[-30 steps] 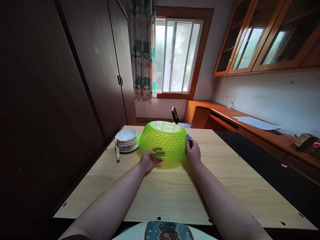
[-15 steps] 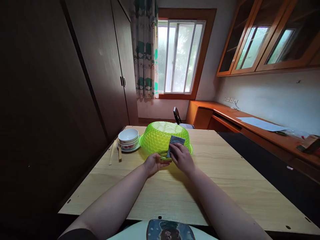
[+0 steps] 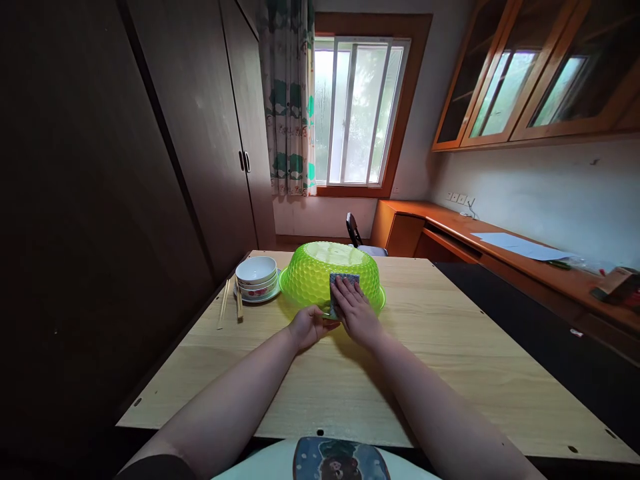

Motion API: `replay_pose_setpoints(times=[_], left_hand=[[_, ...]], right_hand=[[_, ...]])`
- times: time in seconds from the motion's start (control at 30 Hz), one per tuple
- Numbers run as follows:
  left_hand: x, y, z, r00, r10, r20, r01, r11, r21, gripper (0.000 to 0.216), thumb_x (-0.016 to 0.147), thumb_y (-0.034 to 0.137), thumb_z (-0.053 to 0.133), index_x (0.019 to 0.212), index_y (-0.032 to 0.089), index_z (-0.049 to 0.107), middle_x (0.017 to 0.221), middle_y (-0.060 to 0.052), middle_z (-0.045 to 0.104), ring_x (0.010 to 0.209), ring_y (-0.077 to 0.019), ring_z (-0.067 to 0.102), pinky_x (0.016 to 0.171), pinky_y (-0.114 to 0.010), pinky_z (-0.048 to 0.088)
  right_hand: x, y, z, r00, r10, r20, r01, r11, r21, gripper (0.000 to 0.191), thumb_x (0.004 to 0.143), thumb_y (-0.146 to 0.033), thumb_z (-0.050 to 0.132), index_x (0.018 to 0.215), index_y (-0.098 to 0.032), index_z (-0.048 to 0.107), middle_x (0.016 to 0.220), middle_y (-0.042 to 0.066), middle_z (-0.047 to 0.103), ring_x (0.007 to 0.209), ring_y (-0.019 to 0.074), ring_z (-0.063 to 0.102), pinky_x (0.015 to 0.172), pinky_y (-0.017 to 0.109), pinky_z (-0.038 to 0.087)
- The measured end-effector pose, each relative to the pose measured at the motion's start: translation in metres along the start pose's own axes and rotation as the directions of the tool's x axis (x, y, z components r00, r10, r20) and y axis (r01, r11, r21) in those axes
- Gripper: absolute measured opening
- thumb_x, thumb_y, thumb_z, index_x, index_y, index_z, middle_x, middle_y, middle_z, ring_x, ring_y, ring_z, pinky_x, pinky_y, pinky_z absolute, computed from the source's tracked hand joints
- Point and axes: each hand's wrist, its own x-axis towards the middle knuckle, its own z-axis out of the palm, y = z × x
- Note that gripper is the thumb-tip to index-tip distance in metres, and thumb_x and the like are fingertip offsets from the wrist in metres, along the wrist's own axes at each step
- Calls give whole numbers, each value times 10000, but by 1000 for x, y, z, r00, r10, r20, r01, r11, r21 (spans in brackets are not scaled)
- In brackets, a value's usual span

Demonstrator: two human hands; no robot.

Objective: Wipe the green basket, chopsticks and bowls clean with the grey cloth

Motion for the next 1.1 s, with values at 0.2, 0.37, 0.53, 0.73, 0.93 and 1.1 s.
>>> replay_pose_setpoints(times=[0.2,0.37,0.53,0.73,0.93,1.1], left_hand=[[1,5,-1,999,16,-31,-17,999,-37,458,615,124,519,1049,98,661,993,-140,724,883,-242,685,886,-390,457],[0,7,-2,998,10,-63,-12,999,-33,455,609,125,516,1037,86,665,971,-151,727,879,-258,687,880,-405,459],[0,6,-4,998,19,-52,-21,999,-35,494,609,120,517,1083,96,656,965,-136,729,889,-253,686,900,-419,457],[-4,7,-1,999,50,-5,-51,997,-49,411,688,157,585,1090,100,652,1021,-151,717,947,-256,675,903,-398,473],[-5,0,7,992,104,-68,-101,994,41,487,657,-32,660,1108,151,642,1017,-79,726,929,-166,673,949,-314,469],[-2,-1,5,988,82,-129,-72,994,80,343,651,-27,671,962,117,684,935,-79,736,838,-153,681,925,-297,489]], right_hand=[[-4,21,-1,989,133,-67,-128,989,76,620,966,-236,362,1538,-214,124,1571,90,210,1451,234,194,1177,504,226],[-4,19,0,984,155,-89,-143,982,121,624,960,-230,377,1538,-220,143,1575,95,203,1454,241,183,1173,525,228],[-2,9,-2,998,41,-51,-35,991,126,623,937,-261,453,1519,-224,236,1552,82,284,1442,246,230,1177,517,231],[-7,21,-1,976,165,-141,-141,976,165,587,927,-275,474,1491,-239,314,1537,90,325,1425,249,282,1148,514,294],[-7,21,1,958,218,-187,-181,964,195,586,915,-267,480,1481,-230,331,1549,105,296,1429,259,270,1137,513,307],[-6,18,1,970,180,-161,-141,963,230,544,885,-193,464,1425,-206,396,1522,113,350,1419,251,293,1139,515,300]])
